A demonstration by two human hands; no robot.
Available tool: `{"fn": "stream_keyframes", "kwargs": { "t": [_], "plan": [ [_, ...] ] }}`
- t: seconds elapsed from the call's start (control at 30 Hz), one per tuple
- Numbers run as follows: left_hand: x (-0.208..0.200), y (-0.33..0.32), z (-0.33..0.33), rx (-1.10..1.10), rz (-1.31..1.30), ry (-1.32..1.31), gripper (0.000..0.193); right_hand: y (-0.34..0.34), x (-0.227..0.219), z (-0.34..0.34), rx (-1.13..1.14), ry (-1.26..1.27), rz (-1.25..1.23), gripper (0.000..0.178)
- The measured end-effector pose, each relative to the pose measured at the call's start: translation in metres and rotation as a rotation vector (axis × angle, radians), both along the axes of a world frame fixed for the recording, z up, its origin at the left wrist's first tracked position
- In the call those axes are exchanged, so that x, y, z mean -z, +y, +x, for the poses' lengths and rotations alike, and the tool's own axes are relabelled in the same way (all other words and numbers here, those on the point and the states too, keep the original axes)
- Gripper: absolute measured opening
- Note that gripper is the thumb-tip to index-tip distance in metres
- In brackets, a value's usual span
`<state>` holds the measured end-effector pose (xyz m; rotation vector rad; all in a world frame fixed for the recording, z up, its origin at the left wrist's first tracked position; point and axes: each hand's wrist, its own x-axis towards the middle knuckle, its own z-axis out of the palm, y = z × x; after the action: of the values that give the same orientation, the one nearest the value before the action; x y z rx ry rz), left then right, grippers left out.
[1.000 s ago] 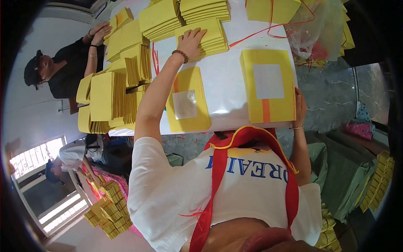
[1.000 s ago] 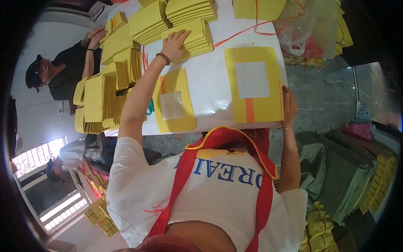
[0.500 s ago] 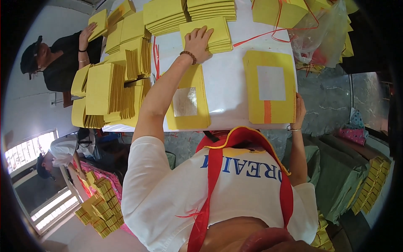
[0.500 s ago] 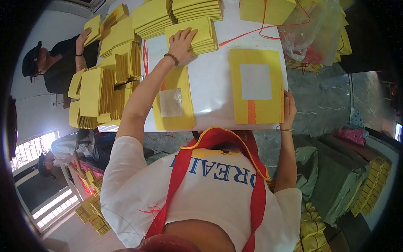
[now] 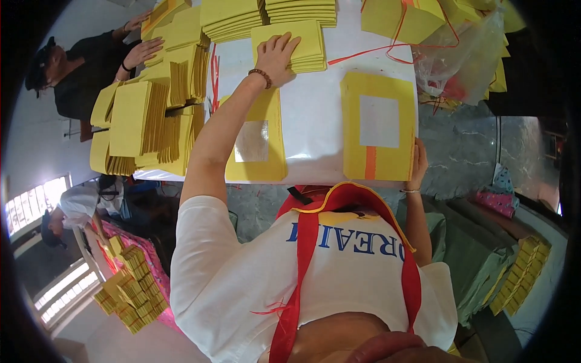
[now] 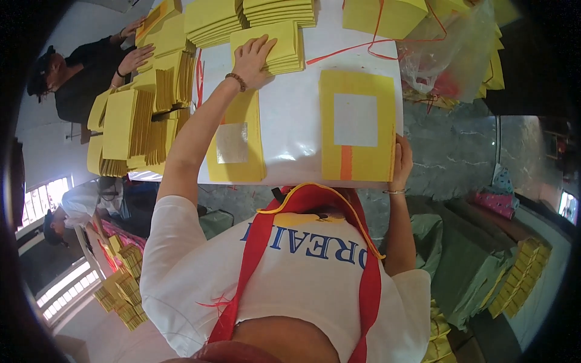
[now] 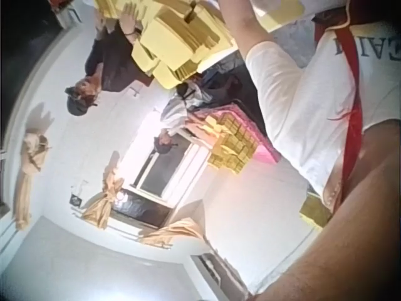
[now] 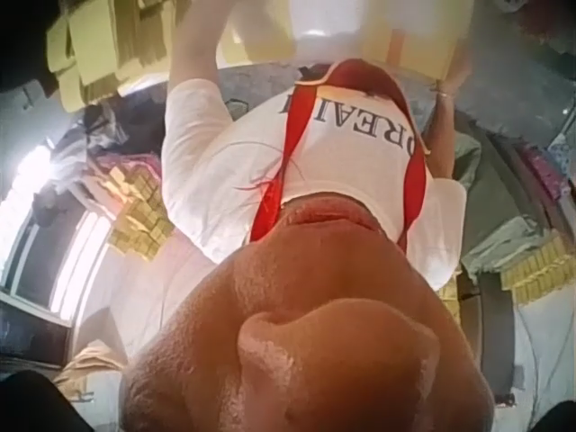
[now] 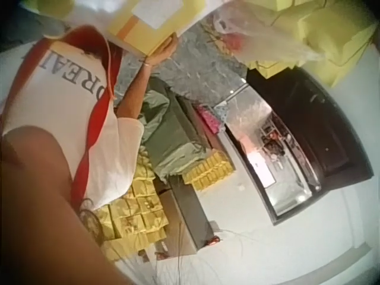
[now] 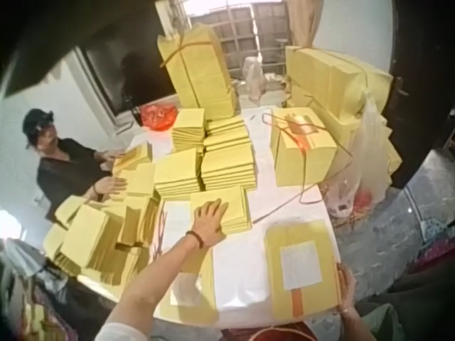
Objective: Manually folding yellow paper sheets with foil patches into stacks.
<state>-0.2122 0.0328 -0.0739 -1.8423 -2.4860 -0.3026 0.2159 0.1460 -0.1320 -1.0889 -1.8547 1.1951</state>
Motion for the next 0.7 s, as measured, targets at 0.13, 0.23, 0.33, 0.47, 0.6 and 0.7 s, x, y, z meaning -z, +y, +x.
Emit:
{"fn": "stream_keyframes", "kwargs": {
  "t": [0.13, 0.23, 0.33, 0.47, 0.6, 0.7],
  "plan": [
    [-0.002, -0.002, 0.002, -0.027, 0.0, 0.001, 0.08, 0.001, -0.005, -0.001, -0.097, 0.042, -0.022, 0.03],
    [-0.003, -0.001, 0.006, -0.027, -0.001, -0.002, 0.077, 0.004, 0.003, 0.006, -0.107, 0.004, 0.112, 0.033],
    [-0.003, -0.002, 0.007, -0.043, -0.043, 0.032, 0.078, 0.016, -0.008, 0.011, -0.113, -0.013, -0.026, 0.038],
    [-0.004, -0.002, 0.006, -0.04, -0.035, 0.01, 0.082, 0.061, -0.05, -0.018, -0.06, 0.021, -0.065, 0.033],
    [-0.007, -0.003, 0.002, -0.018, -0.002, -0.001, 0.079, 0.066, -0.131, -0.117, -0.29, 0.199, -0.085, 0.027],
    [-0.01, -0.008, -0.003, -0.037, -0.051, 0.013, 0.081, 0.044, -0.152, -0.201, -0.631, 0.236, -0.155, 0.026]
  ]
}}
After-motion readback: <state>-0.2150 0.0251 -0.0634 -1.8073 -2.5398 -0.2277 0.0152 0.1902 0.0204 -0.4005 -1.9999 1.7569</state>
